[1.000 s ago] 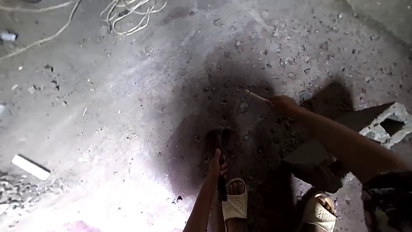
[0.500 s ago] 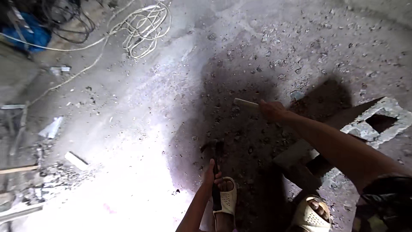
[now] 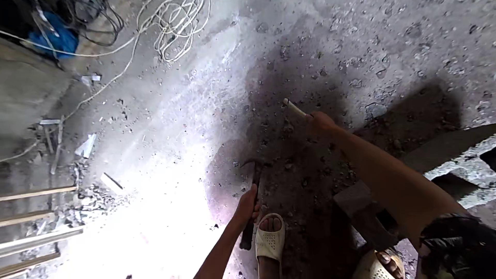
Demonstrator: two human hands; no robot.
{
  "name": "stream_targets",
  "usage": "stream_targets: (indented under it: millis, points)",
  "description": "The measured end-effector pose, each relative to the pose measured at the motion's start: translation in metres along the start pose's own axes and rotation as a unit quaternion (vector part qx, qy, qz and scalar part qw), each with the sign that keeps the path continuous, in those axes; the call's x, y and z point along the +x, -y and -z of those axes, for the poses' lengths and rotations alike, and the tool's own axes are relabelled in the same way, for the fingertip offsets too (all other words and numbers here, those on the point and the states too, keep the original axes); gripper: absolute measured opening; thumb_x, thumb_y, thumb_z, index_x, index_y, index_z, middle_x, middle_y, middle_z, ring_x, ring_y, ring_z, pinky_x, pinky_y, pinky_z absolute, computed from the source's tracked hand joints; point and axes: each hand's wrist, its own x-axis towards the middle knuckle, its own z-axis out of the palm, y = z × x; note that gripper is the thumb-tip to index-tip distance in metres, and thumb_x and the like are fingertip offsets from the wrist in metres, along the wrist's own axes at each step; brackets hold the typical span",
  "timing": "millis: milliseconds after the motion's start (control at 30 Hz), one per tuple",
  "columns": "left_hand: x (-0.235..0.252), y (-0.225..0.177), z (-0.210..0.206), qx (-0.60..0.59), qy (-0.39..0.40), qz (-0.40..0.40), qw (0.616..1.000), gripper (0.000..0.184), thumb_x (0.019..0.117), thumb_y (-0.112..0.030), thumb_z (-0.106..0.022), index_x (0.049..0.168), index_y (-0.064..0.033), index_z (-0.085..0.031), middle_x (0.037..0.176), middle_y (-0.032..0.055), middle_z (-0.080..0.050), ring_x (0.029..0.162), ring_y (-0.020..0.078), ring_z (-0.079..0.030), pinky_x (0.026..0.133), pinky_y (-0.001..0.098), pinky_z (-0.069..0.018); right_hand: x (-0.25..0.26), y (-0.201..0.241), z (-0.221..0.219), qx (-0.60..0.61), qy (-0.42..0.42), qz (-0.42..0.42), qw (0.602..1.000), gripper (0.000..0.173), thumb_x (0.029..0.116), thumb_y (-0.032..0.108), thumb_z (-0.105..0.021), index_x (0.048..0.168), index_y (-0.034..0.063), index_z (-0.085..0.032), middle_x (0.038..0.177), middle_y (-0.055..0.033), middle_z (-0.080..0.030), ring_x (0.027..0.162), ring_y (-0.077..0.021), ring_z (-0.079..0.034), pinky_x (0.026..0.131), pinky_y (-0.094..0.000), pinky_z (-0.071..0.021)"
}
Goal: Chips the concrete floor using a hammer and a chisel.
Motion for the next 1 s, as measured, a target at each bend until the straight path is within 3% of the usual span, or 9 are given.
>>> stream_targets:
  millis: [200, 333, 500, 600, 733, 833, 900, 933, 1000]
  points:
    - [-0.011, -0.099, -0.005, 0.079, 0.006, -0.169, 0.982, 0.044, 0.1133, -0.042, -0.028, 0.097, -0.0063, -0.049, 0.053, -0.0034, -0.042, 0.037, 0.0066, -0.042, 0.038, 0.0217, -0.0448, 0.017, 0.002, 0.008, -0.006, 0.007, 0.008, 1.000, 0.047, 0.1129, 0.038, -0.039, 0.114, 0.0025, -0.069, 0.096, -0.0186, -0.066, 0.085, -0.0312, -0.062, 0.078, -0.0544, -0.0501]
    - [-0.012, -0.151, -0.013, 0.136, -0.017, -0.304, 0.943, 0.049, 0.1093, -0.055, -0.034, 0.100, -0.0098, -0.053, 0.054, -0.0018, -0.043, 0.038, 0.0100, -0.044, 0.039, 0.0261, -0.0465, 0.015, 0.013, 0.013, -0.111, -0.009, 0.007, 0.994, 0.050, 0.1116, 0.043, -0.037, 0.117, 0.0063, -0.071, 0.113, -0.0233, -0.070, 0.107, -0.0435, -0.067, 0.086, -0.0698, -0.0499]
    - [0.004, -0.172, -0.035, 0.185, -0.134, -0.447, 0.865, 0.058, 0.1046, -0.067, -0.033, 0.110, -0.0116, -0.052, 0.056, 0.0049, -0.045, 0.036, 0.0193, -0.045, 0.034, 0.0373, -0.0450, 0.003, 0.030, 0.015, -0.206, -0.041, 0.018, 0.978, 0.049, 0.1099, 0.043, -0.042, 0.109, 0.0043, -0.071, 0.107, -0.0245, -0.071, 0.106, -0.0459, -0.068, 0.083, -0.0687, -0.0511]
    - [0.033, -0.153, -0.049, 0.249, -0.185, -0.410, 0.857, 0.058, 0.1067, -0.063, -0.032, 0.120, -0.0091, -0.049, 0.060, 0.0092, -0.047, 0.040, 0.0230, -0.048, 0.037, 0.0388, -0.0447, 0.003, 0.029, 0.012, -0.216, -0.047, 0.027, 0.975, 0.047, 0.1091, 0.043, -0.044, 0.109, 0.0051, -0.071, 0.104, -0.0246, -0.072, 0.104, -0.0466, -0.069, 0.081, -0.0679, -0.0519]
    - [0.087, -0.161, -0.055, 0.311, -0.167, -0.267, 0.897, 0.060, 0.1087, -0.056, -0.037, 0.117, -0.0002, -0.058, 0.080, 0.0157, -0.061, 0.065, 0.0300, -0.063, 0.064, 0.0510, -0.0554, 0.004, 0.029, 0.014, -0.211, -0.043, 0.021, 0.976, 0.048, 0.1092, 0.044, -0.044, 0.106, 0.0038, -0.070, 0.102, -0.0252, -0.071, 0.102, -0.0468, -0.069, 0.080, -0.0690, -0.0506]
    - [0.060, -0.162, -0.055, 0.248, -0.174, -0.317, 0.899, 0.061, 0.1079, -0.059, -0.035, 0.115, -0.0025, -0.057, 0.070, 0.0114, -0.055, 0.054, 0.0251, -0.057, 0.052, 0.0446, -0.0529, 0.006, 0.031, 0.018, -0.208, -0.042, 0.034, 0.977, 0.045, 0.1088, 0.041, -0.045, 0.112, 0.0051, -0.071, 0.107, -0.0260, -0.071, 0.105, -0.0481, -0.068, 0.083, -0.0713, -0.0503]
    - [0.036, -0.148, -0.055, 0.233, -0.196, -0.384, 0.872, 0.060, 0.1061, -0.064, -0.032, 0.116, -0.0089, -0.051, 0.061, 0.0087, -0.046, 0.042, 0.0222, -0.047, 0.039, 0.0374, -0.0433, 0.007, 0.030, 0.019, -0.218, -0.037, 0.036, 0.975, 0.044, 0.1092, 0.041, -0.044, 0.114, 0.0060, -0.071, 0.108, -0.0256, -0.071, 0.106, -0.0477, -0.068, 0.084, -0.0711, -0.0506]
    - [0.035, -0.143, -0.056, 0.241, -0.215, -0.411, 0.852, 0.056, 0.1073, -0.061, -0.032, 0.117, -0.0092, -0.050, 0.061, 0.0082, -0.046, 0.041, 0.0215, -0.046, 0.038, 0.0362, -0.0419, 0.009, 0.030, 0.020, -0.224, -0.039, 0.035, 0.973, 0.045, 0.1093, 0.042, -0.044, 0.113, 0.0064, -0.071, 0.108, -0.0252, -0.071, 0.106, -0.0472, -0.068, 0.083, -0.0705, -0.0508]
    - [0.057, -0.135, -0.055, 0.301, -0.232, -0.416, 0.826, 0.054, 0.1102, -0.052, -0.034, 0.127, -0.0028, -0.050, 0.069, 0.0144, -0.056, 0.052, 0.0284, -0.058, 0.048, 0.0449, -0.0518, 0.011, 0.031, 0.020, -0.231, -0.041, 0.035, 0.971, 0.045, 0.1090, 0.042, -0.044, 0.110, 0.0066, -0.072, 0.106, -0.0247, -0.072, 0.104, -0.0474, -0.068, 0.082, -0.0706, -0.0506]
